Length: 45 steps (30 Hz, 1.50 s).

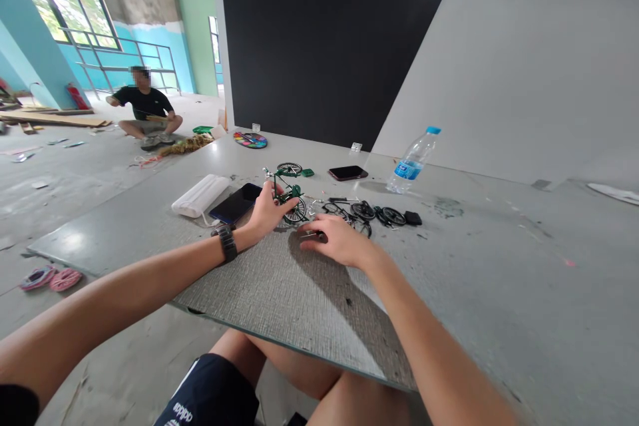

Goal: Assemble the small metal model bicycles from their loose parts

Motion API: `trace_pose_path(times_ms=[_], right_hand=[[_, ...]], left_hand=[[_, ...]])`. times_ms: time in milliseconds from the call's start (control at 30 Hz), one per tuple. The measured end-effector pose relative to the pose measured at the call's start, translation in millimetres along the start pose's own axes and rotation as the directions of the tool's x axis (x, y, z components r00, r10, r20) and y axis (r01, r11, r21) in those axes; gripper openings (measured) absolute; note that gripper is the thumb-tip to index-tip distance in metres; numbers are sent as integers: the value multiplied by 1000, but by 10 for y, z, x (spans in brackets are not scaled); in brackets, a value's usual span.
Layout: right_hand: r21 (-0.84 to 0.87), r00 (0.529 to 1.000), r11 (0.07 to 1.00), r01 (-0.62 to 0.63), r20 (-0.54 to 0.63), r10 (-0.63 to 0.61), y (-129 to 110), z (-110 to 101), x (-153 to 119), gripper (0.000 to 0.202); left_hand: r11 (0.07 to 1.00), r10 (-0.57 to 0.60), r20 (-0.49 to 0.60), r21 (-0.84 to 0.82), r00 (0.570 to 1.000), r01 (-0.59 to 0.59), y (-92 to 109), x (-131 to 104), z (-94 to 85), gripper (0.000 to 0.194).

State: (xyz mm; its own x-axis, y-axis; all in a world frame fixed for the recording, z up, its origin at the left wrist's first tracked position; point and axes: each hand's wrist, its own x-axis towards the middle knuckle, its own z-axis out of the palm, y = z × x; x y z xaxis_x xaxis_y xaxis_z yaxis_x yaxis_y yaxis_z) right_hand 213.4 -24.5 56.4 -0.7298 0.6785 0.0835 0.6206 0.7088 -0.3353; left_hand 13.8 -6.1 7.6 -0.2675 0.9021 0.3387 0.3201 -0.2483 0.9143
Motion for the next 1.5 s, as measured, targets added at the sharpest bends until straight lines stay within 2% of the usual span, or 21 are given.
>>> trace_pose_path(times_ms=[133,400,867,1500], right_hand=[[-7,1000,1000,18,-9,-19,18,-19,-5,25],[-37,993,999,23,119,-19,-53,-63,-8,28],[-32,998,999,23,66,-21,-5,8,-1,27],[-83,997,996,20,73,-14,-19,26,16,30]], left_hand=[[1000,-16,8,0,1000,16,11,-4,-9,39],[1000,-14,16,-8,1000,14,15,-3,-14,39],[1000,-20,19,0,1000,20,9,0,-11,39],[1000,16,5,8,1000,-16,-47,15,8,39]])
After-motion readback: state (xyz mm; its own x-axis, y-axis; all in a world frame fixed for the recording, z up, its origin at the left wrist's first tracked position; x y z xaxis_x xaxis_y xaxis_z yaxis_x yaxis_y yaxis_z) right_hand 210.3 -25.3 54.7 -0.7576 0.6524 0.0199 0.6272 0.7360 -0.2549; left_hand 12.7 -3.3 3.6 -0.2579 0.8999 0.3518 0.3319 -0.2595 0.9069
